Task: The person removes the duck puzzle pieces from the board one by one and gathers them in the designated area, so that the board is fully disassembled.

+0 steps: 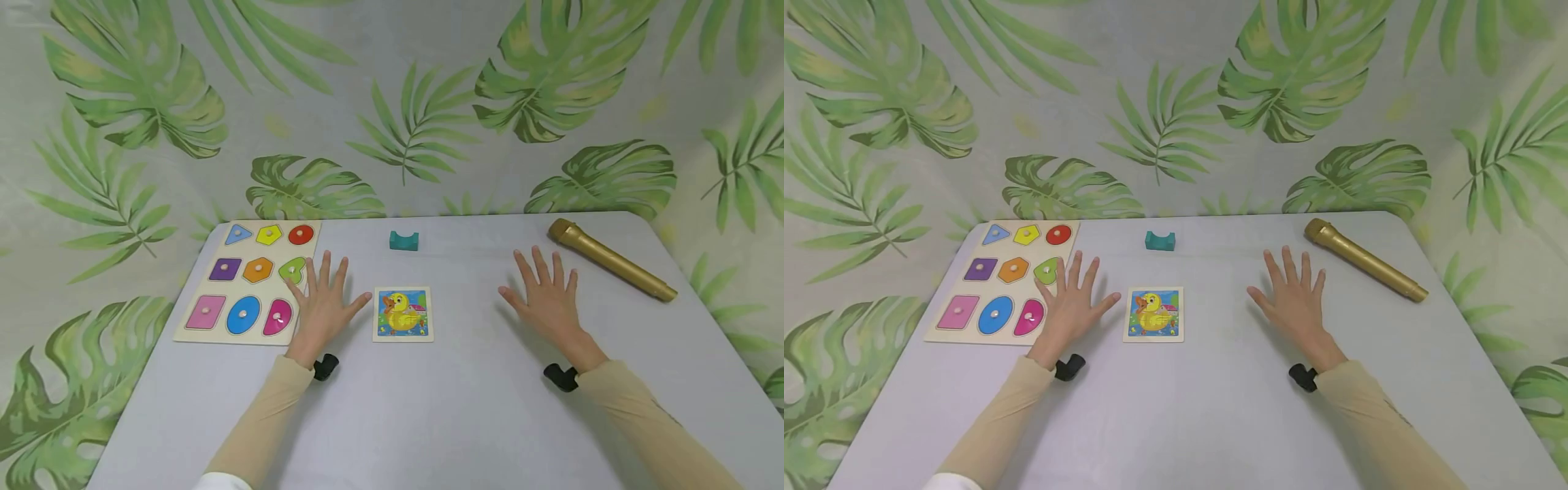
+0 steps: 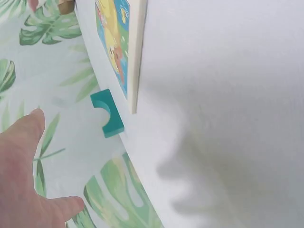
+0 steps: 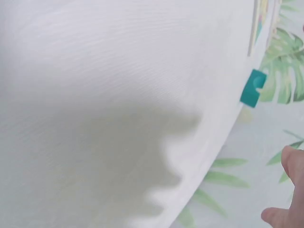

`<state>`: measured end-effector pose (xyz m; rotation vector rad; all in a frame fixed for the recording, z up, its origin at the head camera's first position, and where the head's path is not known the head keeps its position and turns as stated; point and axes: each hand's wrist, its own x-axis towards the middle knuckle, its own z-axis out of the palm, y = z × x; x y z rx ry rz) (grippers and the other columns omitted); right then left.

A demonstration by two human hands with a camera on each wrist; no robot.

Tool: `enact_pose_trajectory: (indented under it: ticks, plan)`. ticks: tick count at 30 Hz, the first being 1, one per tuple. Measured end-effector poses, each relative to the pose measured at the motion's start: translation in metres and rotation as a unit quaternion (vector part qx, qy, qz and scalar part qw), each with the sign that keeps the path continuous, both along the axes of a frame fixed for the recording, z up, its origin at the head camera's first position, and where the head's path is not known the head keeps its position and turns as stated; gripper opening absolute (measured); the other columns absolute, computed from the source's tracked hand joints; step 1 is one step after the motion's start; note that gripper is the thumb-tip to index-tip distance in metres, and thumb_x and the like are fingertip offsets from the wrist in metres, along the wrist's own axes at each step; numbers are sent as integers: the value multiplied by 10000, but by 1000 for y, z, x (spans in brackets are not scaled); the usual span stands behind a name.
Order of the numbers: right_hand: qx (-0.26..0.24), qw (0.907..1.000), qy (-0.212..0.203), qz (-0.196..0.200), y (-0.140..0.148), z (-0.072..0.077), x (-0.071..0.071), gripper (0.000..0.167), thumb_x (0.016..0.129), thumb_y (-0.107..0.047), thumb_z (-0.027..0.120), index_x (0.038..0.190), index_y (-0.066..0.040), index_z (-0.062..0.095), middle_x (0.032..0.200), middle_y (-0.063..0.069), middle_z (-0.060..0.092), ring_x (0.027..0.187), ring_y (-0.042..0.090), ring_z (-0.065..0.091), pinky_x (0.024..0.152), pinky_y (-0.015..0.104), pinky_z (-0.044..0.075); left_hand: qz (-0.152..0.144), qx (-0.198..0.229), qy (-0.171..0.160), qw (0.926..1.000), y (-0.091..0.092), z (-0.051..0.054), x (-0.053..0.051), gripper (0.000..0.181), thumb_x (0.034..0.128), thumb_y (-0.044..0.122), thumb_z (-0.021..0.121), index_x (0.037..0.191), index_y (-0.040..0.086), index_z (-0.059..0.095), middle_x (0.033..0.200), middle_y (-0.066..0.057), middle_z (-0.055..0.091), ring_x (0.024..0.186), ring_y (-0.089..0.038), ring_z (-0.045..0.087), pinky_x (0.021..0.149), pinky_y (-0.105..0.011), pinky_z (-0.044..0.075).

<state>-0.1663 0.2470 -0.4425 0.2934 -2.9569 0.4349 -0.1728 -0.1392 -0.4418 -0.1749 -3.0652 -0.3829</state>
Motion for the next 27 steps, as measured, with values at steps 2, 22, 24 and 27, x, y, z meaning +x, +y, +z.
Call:
enact_pose_trajectory:
  ticks: [2,22,24,27]
  plan:
    - [-50,9998,48,176,-8,3,-2,770,956,-545,463,1540,-133,175,1560,224,102,1406,452,-53,1026,712,-21,-51,-25,67,10000,2,1,1,842,898,647,461,1535,149,225,1588,-149,33,1408,-449,-62,978,-738,-105]
    - [-1739,9455,-1033,2551,-138,-1,-28,637,883,-128,700,1442,-51,405,1432,144,439,1304,330,401,1059,484,330,-2127,965,-402,9715,27,-9,40,527,929,272,642,1359,-3,513,1419,-152,453,1315,-329,399,1038,-550,329]
    - [-1752,9409,-1205,2637,-147,-5,-30,609,886,-122,695,1426,-43,426,1410,145,464,1275,326,438,1046,477,352,-2255,946,-342,9690,27,-13,42,508,929,260,644,1341,-14,528,1398,-157,475,1297,-324,420,1035,-522,348]
    - [-1730,9381,-1369,2669,-158,-10,-34,568,885,-108,695,1396,-28,459,1369,133,506,1233,302,478,1037,445,371,-2401,955,-213,9658,27,-18,45,491,929,242,645,1324,-30,538,1385,-162,483,1282,-317,433,1032,-496,359]
